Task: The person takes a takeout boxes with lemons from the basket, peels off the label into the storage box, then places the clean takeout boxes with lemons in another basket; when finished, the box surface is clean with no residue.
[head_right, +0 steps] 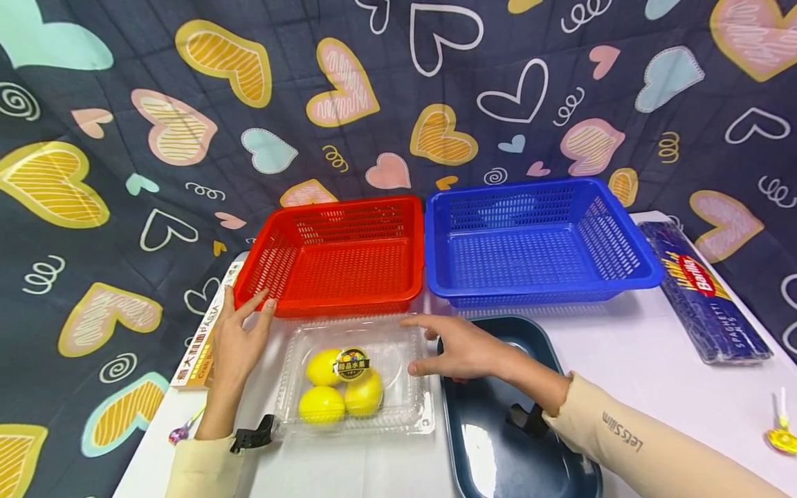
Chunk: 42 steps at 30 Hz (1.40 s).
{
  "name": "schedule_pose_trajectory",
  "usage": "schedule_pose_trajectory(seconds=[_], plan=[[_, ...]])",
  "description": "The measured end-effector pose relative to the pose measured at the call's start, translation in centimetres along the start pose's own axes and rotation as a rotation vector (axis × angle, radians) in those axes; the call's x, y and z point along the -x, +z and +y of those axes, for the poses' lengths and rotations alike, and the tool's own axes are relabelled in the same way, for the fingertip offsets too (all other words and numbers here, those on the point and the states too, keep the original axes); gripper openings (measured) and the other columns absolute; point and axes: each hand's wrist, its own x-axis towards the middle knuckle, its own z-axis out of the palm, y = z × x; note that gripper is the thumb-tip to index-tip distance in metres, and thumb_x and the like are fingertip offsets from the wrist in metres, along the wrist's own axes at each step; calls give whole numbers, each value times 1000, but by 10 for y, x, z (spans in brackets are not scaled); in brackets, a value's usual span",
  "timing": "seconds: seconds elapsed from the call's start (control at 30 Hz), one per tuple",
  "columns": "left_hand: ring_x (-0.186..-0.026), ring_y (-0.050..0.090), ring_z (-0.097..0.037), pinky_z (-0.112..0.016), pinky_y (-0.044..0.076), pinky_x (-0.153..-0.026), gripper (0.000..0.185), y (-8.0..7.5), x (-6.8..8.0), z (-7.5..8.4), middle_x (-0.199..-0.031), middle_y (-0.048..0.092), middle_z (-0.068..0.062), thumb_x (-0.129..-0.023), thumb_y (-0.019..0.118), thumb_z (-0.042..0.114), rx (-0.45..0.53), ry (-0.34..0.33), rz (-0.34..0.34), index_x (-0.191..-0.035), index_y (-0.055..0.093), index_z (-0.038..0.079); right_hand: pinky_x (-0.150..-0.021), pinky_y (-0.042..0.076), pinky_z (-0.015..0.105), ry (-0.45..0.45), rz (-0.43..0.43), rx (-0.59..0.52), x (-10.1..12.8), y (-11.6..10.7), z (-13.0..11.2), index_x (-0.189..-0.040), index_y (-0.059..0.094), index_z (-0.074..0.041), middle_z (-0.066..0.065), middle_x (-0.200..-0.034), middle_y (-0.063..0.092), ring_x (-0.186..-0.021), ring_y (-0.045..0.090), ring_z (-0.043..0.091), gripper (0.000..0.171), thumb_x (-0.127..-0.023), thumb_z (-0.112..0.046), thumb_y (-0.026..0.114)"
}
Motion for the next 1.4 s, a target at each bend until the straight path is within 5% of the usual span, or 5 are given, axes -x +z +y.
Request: schedule_pose_trajectory(seconds=[0.37,0.6,0.8,1.07,1.4], plan=[[-142,40,-55,-75,28,-107,47,-1,-1,2,-167,24,-22,-98,60,47,-12,0,-5,-136,67,21,-45,52,32,-36,0,76,2,-2,-2,-152,47,-18,28,-136,57,-45,57,12,71,-90,-34,78],[-142,38,-57,-77,27,-106,46,-2,0,1,-166,24,-25,-99,60,45,-16,18,-11,-136,67,20,-103,51,59,-150,24,228,4,-8,-7,-153,48,-15,14,-149,57,-127,60,36,69,-93,-39,73],[-146,32,-56,-78,25,-109,45,-5,0,-2,-167,21,-25,-99,61,40,-8,47,-42,-138,66,18,-109,44,62,-199,121,239,2,-12,-8,-151,50,-12,19,-154,51,-139,51,42,64,-94,-28,74],[-155,6,-53,-80,9,-116,55,-17,1,0,-172,12,-16,-99,58,45,-18,43,-172,-149,53,24,-65,51,25,-198,212,205,-6,-20,-8,-144,58,-14,12,-117,68,-83,58,19,55,-93,-24,75],[-157,15,-43,-81,17,-113,52,-30,5,12,-170,26,-9,-96,65,43,56,285,-218,-145,59,26,-69,56,25,-300,155,190,-15,-25,-2,-143,60,-13,7,-111,70,-79,60,10,52,-92,-17,75]])
